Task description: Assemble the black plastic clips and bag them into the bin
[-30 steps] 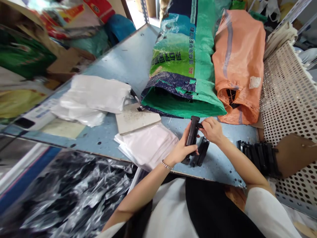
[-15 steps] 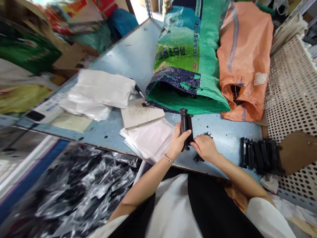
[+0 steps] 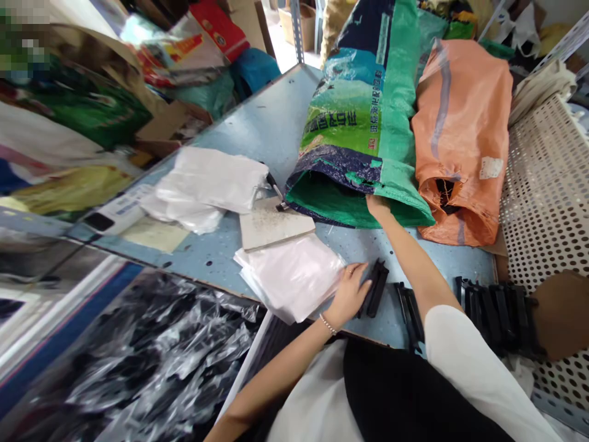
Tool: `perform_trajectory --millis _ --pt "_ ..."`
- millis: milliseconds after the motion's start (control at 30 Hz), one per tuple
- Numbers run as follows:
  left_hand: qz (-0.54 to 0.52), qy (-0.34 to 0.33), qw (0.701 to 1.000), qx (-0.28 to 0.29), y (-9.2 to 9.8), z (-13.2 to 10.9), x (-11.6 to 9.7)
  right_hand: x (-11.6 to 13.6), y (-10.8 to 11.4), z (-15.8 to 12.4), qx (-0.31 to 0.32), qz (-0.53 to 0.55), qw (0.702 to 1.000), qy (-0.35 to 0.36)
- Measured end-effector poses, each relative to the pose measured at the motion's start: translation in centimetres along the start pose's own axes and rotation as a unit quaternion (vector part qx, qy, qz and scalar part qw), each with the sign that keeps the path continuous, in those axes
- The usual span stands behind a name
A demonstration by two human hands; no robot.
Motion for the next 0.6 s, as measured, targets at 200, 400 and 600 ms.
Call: perform_trajectory --millis 200,400,600 --pt "-0.446 0.125 0.882 -0.092 3.5 5.4 -1.4 -1.2 -3.3 -13.3 0.125 0.219 0.967 0.037" --pt "-0.559 0.147 0.815 -0.035 2.7 3.5 -5.8 -2.4 -0.5 -20.2 0.002 0.29 0.953 0.085" --pt "-0.546 0.22 0.807 0.053 2.0 -0.3 -8.6 -2.3 2.5 -17.1 -0.298 0.052 0.902 0.309"
Point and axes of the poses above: each hand's wrist, its own z-axis towards the middle knuckle, its own y-axis out of the back of the hand, x = y × z, the point moved 3 cm from there along z, towards the middle knuckle, and after that the axes turned 7 degrees about -z, right-handed, at the moved point
